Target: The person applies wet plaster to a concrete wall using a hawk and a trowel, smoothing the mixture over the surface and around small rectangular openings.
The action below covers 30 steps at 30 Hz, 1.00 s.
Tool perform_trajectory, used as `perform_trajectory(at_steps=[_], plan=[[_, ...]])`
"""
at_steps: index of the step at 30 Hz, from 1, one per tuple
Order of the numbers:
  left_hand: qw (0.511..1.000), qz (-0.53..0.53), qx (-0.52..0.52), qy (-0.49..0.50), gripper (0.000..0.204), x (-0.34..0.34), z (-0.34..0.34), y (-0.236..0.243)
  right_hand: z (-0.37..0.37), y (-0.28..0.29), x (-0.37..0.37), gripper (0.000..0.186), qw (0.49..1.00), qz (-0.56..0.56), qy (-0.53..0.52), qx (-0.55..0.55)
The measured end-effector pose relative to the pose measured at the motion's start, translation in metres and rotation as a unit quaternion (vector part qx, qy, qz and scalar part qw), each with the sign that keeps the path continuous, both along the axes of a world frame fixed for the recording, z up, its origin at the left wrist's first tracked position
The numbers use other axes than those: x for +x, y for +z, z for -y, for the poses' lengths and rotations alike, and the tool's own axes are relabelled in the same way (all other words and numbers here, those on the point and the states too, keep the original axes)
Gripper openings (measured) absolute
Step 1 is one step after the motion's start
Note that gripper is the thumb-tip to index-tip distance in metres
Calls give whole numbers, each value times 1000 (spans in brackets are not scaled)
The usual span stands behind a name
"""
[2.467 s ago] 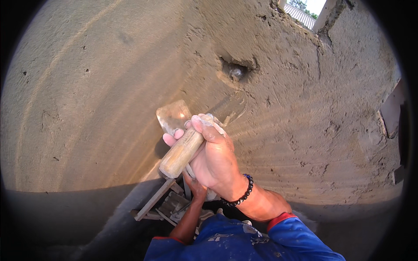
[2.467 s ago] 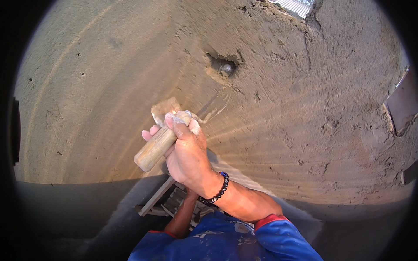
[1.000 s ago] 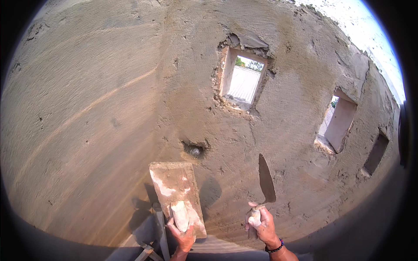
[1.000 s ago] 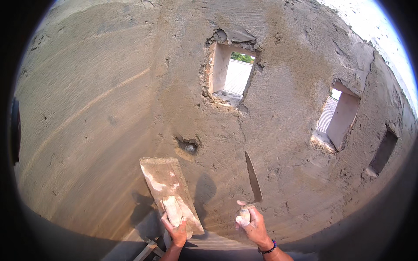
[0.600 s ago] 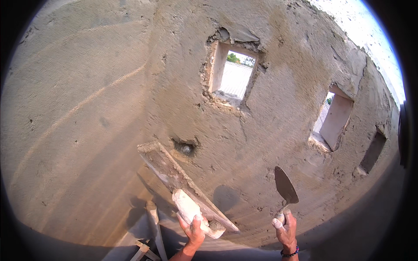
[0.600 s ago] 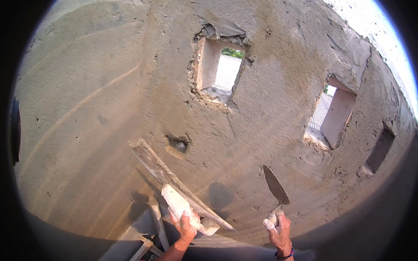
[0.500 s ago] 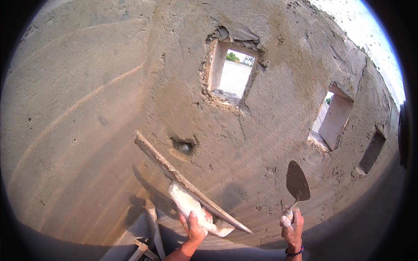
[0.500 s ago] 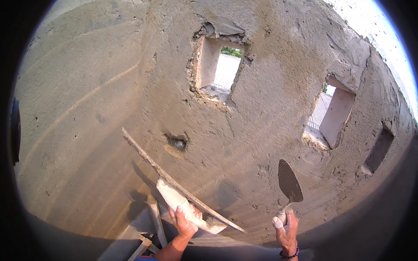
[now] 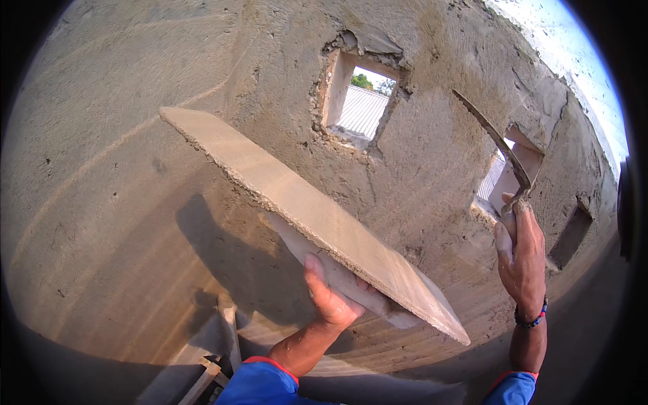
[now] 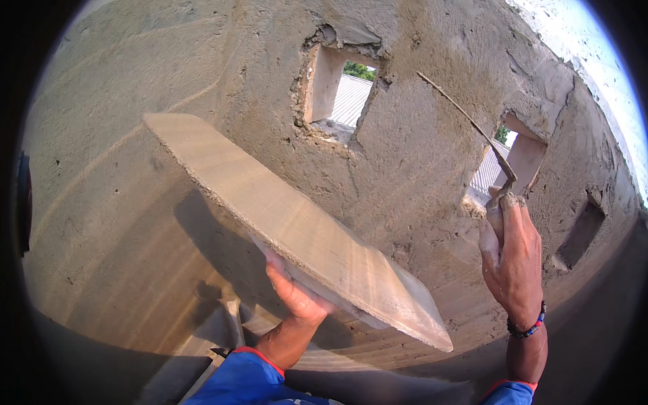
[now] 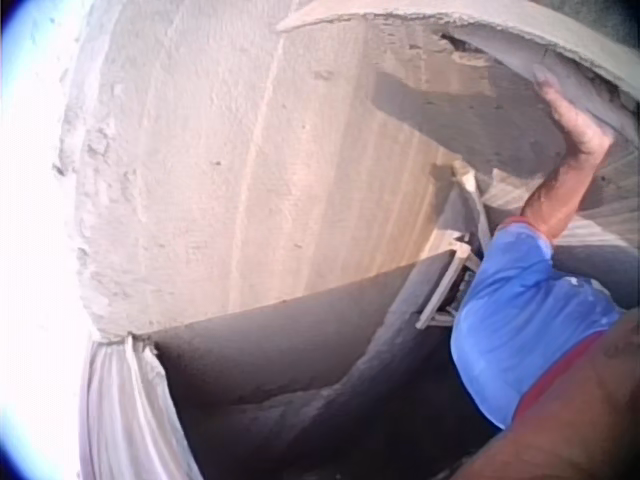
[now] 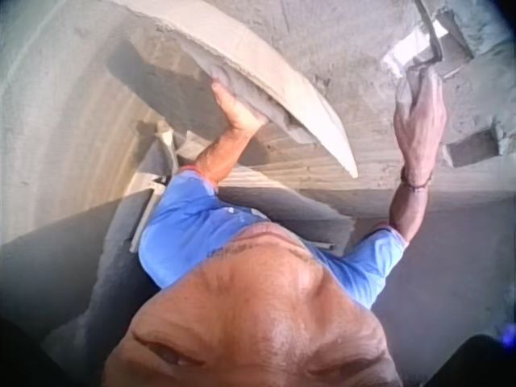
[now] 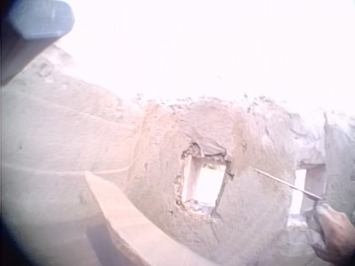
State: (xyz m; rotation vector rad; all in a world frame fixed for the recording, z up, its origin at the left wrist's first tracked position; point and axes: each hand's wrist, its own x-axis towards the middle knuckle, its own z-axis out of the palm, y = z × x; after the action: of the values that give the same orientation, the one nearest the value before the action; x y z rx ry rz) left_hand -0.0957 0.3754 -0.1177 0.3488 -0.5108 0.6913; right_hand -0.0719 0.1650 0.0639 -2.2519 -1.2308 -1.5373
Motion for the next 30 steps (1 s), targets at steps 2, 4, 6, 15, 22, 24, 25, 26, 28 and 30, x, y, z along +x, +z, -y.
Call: perform_trajectory(at_steps=[2,4,6,15,22,24,25,26,28,30], plan=[[1000,13,-5,-12,78,3,12,-3,-24,28,-1,25,997,-17,-49,-54],[1000,19,-12,-17,78,4,17,-8,-48,47,6,22,993,-9,-71,-92],[998,-13,-52,15,70,5,17,-14,-74,63,11,22,987,-4,-88,-133],[992,-112,-62,-19,87,2,8,-56,-134,113,22,23,972,56,-125,-191],[991,-117,-62,-37,92,4,-3,-65,-150,121,37,23,969,7,-156,-191],[992,-109,-50,-39,88,5,-7,-72,-155,118,37,24,965,-6,-187,-183],[993,-106,-46,-40,87,5,-8,-73,-156,117,37,24,965,-6,-186,-184],[991,-115,-60,-33,82,5,-8,-70,-155,116,39,25,963,20,-190,-189],[989,-126,-73,-28,77,7,-8,-69,-155,116,41,26,960,45,-195,-194],[991,-104,-78,-38,70,8,-9,-71,-157,118,41,25,957,84,-170,-220]])
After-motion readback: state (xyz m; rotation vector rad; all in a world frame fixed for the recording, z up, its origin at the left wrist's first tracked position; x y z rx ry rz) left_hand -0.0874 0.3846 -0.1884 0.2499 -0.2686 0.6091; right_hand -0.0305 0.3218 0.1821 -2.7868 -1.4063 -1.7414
